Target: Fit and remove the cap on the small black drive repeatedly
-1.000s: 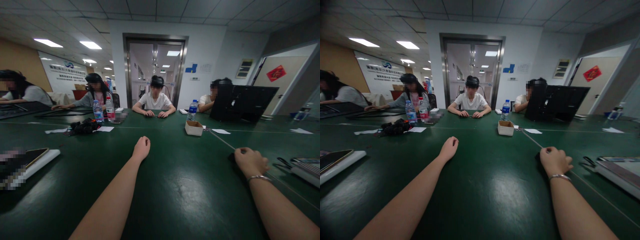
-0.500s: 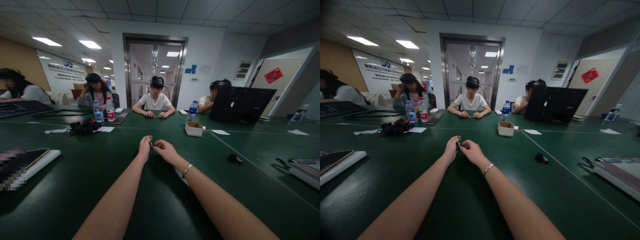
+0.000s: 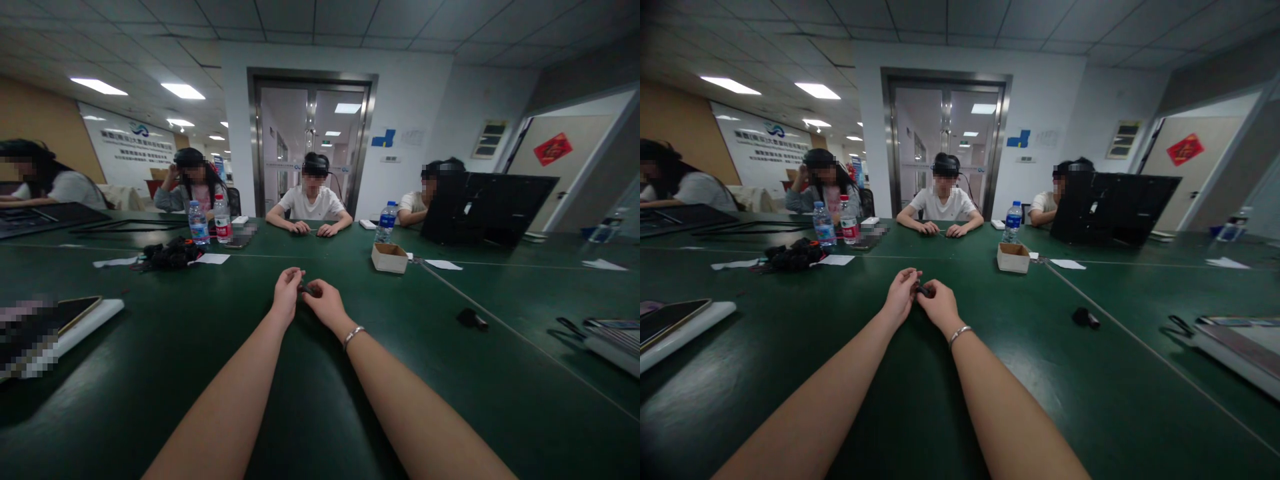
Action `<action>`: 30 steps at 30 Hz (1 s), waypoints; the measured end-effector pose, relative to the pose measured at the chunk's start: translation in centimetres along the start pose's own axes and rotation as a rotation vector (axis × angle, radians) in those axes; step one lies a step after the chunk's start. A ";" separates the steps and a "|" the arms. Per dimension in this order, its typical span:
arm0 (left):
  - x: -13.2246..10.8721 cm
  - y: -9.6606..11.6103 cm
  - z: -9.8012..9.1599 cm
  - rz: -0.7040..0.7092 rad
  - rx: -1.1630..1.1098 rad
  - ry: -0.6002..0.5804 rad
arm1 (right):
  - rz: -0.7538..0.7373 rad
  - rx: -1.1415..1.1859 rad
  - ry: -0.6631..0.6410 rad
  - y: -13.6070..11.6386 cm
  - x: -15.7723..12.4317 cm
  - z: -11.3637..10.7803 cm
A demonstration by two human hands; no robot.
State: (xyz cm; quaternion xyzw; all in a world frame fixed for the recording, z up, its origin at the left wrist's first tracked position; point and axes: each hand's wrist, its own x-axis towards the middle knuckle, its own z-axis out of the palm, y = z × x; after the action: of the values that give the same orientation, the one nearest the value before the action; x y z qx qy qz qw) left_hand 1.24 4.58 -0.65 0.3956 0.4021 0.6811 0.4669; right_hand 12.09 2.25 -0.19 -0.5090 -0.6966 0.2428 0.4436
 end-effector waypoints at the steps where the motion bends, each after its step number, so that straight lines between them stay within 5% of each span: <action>1: 0.0 0.0 -0.1 -0.001 0.003 -0.012 | -0.005 -0.002 0.003 0.3 0.2 -0.2; 17: 0.1 0.2 -0.8 -0.005 -0.020 -0.134 | 0.055 0.197 0.034 1.9 1.5 -0.9; 30: 0.2 -0.1 -0.8 -0.011 -0.030 -0.097 | 0.185 0.425 0.061 1.2 1.5 -1.4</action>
State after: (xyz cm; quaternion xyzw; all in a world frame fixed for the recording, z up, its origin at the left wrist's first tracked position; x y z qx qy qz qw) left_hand 0.47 4.63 -0.97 0.4188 0.3710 0.6645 0.4953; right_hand 13.78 3.90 0.08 -0.4729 -0.5662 0.4083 0.5376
